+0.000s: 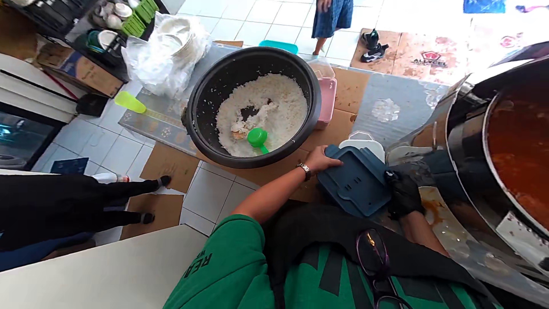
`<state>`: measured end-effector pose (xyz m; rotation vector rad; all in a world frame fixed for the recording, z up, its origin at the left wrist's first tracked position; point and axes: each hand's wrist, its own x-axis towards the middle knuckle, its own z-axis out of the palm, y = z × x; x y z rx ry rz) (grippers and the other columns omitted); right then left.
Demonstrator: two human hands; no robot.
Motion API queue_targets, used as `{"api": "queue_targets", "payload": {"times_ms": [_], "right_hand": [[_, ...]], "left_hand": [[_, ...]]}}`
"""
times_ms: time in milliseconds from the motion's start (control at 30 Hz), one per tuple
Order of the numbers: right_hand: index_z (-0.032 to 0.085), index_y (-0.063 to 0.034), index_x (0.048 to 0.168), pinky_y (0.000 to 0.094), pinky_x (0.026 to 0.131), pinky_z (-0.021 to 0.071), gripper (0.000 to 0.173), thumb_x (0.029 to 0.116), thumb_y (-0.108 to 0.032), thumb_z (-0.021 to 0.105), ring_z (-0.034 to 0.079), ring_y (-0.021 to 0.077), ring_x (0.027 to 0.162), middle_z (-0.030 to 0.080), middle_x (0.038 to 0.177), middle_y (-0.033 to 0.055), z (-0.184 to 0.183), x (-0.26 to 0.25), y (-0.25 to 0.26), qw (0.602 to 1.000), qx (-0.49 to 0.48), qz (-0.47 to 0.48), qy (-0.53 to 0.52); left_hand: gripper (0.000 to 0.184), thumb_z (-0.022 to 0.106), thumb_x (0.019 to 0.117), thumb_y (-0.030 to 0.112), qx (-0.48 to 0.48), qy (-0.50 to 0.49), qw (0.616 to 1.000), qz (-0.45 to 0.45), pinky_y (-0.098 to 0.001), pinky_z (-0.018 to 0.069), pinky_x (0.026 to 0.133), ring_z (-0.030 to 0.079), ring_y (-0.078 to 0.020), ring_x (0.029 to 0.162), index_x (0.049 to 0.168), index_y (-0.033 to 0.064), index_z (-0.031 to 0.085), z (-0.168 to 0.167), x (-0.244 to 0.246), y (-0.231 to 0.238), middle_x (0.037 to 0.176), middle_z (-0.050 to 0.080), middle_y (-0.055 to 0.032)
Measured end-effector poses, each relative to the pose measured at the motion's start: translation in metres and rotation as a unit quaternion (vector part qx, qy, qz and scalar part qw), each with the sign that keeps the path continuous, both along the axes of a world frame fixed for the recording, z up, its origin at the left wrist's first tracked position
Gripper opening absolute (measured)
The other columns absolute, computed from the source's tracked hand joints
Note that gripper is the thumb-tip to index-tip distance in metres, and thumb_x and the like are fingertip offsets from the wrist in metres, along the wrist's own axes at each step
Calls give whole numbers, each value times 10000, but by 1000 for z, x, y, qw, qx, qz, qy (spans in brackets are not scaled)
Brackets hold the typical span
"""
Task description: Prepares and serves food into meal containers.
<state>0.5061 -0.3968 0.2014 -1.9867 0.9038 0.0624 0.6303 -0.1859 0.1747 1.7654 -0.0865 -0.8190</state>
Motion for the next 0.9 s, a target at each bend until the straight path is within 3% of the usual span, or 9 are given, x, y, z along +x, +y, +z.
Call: {"api": "queue_targets", "payload": {"times_ms": [67, 133, 233, 367, 500, 567, 667, 767, 900], "right_hand": [[616, 59, 1289, 381, 1043, 448, 333, 1092, -175, 485, 605, 228, 1152, 643, 1248, 225, 5, 1, 3, 999, -22, -19, -17], [628, 82, 1265, 363, 1036, 453, 310, 1083, -118, 476, 614, 227, 1131, 652, 1223, 239, 5, 1, 6, 998, -43, -34, -40], [609, 132, 1213, 280, 923, 490, 267, 1051, -42, 488, 613, 147, 975, 655, 1076, 219, 0, -5, 12, 991, -57, -25, -115], [562, 120, 1107, 143, 752, 493, 201, 976, -21, 504, 553, -48, 779, 569, 859, 16, -3, -12, 15, 961, 15, 16, -276], [549, 95, 1182, 110, 773, 487, 218, 1024, -34, 472, 546, -92, 803, 567, 904, -17, 20, -10, 12, 964, 60, 47, -256], [563, 106, 1253, 159, 841, 487, 276, 1066, -69, 460, 560, -41, 869, 614, 989, 53, 29, -6, 1, 965, 73, 79, -238], [628, -148, 1129, 183, 847, 560, 197, 1061, -147, 443, 644, -47, 895, 683, 959, -121, 17, 12, -17, 906, 238, 103, -333], [625, -108, 1060, 206, 821, 574, 230, 1092, -115, 397, 655, -11, 857, 681, 895, -86, 28, 29, -7, 892, 319, 67, -313], [564, -108, 1061, 274, 729, 597, 321, 1084, -153, 246, 653, 77, 736, 643, 812, -27, 15, 55, -5, 837, 492, 48, -235]], "left_hand": [[497, 800, 889, 340, -32, -42, 999, 5, -492, 566, 821, 679, -289, 910, 1201, 1, 613, 5, -10, 8, 1037, 682, -198], [612, 393, 1042, 609, -100, -18, 995, 6, -425, 548, 808, 639, -208, 913, 1204, 66, 624, 11, -20, 21, 1045, 658, -128], [837, 106, 976, 772, -187, 77, 979, 34, -308, 550, 748, 635, -87, 843, 1187, 162, 639, 12, -27, 31, 979, 674, -5], [485, 310, 1102, 345, -253, 18, 967, -32, -296, 502, 992, 608, -89, 1159, 1473, 91, 494, -14, -20, 39, 1362, 616, -60], [455, 474, 1007, 8, -272, -104, 957, -1, -289, 440, 1095, 547, -117, 1285, 1447, -104, 443, -15, -11, 34, 1480, 507, -184], [508, 494, 976, -65, -265, -106, 958, 43, -283, 526, 983, 624, -95, 1161, 1481, -45, 446, -6, -17, 38, 1504, 501, -139], [675, 411, 996, -80, -214, -75, 970, 86, -326, 585, 815, 667, -142, 1055, 1618, 124, 248, 3, -37, 52, 1587, 408, -103], [620, 404, 1043, 31, -121, 11, 982, 147, -433, 582, 851, 653, -240, 1109, 1610, 259, 303, 10, -86, 75, 1519, 499, -85], [515, 405, 1020, 13, -137, 104, 926, 335, -422, 565, 879, 646, -210, 1066, 1521, 134, 389, -1, -142, 103, 1322, 602, -124]]}}
